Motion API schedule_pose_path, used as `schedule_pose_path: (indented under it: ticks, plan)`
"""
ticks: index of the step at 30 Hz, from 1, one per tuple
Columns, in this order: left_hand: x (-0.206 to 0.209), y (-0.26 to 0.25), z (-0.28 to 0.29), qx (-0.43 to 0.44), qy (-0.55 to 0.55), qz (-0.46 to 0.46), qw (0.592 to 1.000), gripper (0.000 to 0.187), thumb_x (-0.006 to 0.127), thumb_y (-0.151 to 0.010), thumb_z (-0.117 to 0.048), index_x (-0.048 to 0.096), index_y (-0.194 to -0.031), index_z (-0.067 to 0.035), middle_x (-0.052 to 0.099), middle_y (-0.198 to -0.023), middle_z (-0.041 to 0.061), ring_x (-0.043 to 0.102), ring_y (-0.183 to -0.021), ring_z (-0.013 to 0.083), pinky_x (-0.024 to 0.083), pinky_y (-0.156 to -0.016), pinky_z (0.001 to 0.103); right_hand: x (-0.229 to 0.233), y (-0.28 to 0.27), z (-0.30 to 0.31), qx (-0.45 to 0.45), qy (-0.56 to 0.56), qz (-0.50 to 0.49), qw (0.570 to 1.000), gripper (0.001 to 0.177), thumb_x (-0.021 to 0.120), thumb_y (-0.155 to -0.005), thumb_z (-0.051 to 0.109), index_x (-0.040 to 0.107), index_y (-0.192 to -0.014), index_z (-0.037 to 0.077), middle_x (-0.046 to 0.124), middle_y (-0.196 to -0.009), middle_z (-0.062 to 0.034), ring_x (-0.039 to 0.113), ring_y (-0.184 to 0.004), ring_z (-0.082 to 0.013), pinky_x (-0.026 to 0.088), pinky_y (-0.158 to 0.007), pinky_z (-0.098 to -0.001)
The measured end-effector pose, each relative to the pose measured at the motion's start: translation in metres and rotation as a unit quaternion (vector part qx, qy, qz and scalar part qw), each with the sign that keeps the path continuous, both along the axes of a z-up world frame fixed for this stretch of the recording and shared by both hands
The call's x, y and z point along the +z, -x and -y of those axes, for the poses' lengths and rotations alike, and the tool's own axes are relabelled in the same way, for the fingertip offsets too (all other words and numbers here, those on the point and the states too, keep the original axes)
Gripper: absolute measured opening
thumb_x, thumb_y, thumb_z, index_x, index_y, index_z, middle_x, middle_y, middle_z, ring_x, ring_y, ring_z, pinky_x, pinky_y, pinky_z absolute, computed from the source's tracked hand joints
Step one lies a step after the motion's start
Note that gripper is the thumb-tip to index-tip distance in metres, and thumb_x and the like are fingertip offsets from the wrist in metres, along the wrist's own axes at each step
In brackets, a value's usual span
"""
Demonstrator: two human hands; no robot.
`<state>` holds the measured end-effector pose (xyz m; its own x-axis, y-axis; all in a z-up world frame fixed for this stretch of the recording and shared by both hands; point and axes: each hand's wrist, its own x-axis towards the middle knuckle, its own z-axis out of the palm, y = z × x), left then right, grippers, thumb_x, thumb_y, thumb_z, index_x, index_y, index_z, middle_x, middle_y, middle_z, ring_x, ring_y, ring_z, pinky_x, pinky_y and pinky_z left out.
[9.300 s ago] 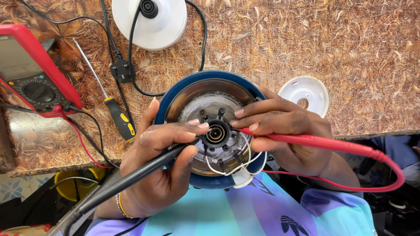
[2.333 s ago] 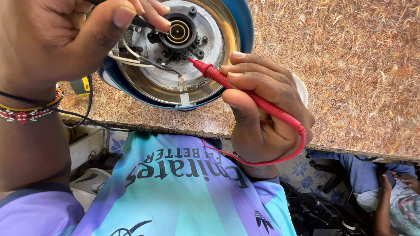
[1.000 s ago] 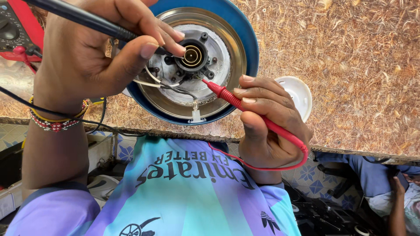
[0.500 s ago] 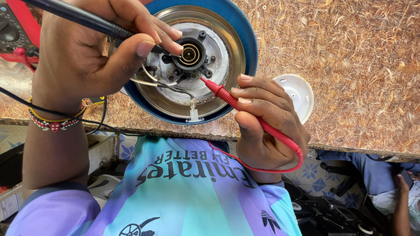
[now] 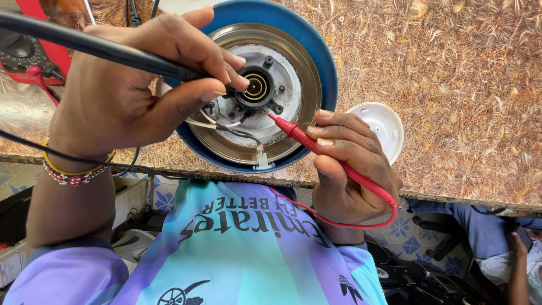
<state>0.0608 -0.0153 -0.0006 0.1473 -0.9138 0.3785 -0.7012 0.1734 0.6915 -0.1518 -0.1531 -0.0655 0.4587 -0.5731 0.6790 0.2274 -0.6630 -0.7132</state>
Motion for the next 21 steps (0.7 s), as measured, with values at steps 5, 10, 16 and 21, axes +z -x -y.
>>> schedule_pose_path:
  ticks: [5, 10, 16, 21]
  plan:
    - [0.0012, 0.0022, 0.0019, 0.0, 0.0, 0.007, 1.0, 0.022, 0.053, -0.109, -0.013, 0.065, -0.112, 0.006, 0.072, -0.105, 0.008, 0.075, -0.112, 0.0283, 0.047, -0.127, 0.06, -0.0016, 0.0019, -0.0004, -0.004, 0.0, 0.004, 1.0, 0.028, 0.059, -0.103, 0.027, 0.061, -0.09, 0.002, 0.071, -0.086, -0.0175, 0.076, -0.087, -0.0393, 0.064, -0.088, -0.0464]
    - [0.0029, 0.002, 0.0033, 0.003, 0.007, 0.021, 1.0, 0.024, 0.05, -0.109, -0.014, 0.066, -0.111, 0.003, 0.074, -0.104, 0.011, 0.076, -0.106, 0.0272, 0.049, -0.124, 0.059, -0.0005, 0.0024, -0.0012, -0.012, -0.003, -0.008, 1.0, 0.03, 0.059, -0.101, 0.028, 0.062, -0.087, 0.002, 0.071, -0.085, -0.0164, 0.076, -0.086, -0.0383, 0.062, -0.089, -0.0445]
    - [-0.002, 0.0041, 0.0027, 0.012, 0.006, -0.018, 1.0, 0.023, 0.05, -0.109, -0.015, 0.065, -0.109, 0.002, 0.067, -0.105, 0.007, 0.077, -0.109, 0.027, 0.046, -0.126, 0.057, -0.002, 0.003, -0.0008, -0.014, 0.001, 0.002, 1.0, 0.027, 0.06, -0.101, 0.026, 0.062, -0.088, 0.002, 0.071, -0.084, -0.0166, 0.076, -0.084, -0.0385, 0.063, -0.087, -0.0443]
    - [-0.0003, 0.0042, 0.0041, 0.0, 0.023, 0.006, 1.0, 0.026, 0.049, -0.108, -0.017, 0.066, -0.107, 0.002, 0.069, -0.105, 0.009, 0.077, -0.108, 0.0278, 0.049, -0.122, 0.058, -0.0039, 0.0045, 0.0002, -0.014, 0.004, 0.004, 1.0, 0.028, 0.059, -0.101, 0.027, 0.061, -0.088, 0.002, 0.071, -0.084, -0.0164, 0.076, -0.084, -0.0377, 0.063, -0.086, -0.0434]
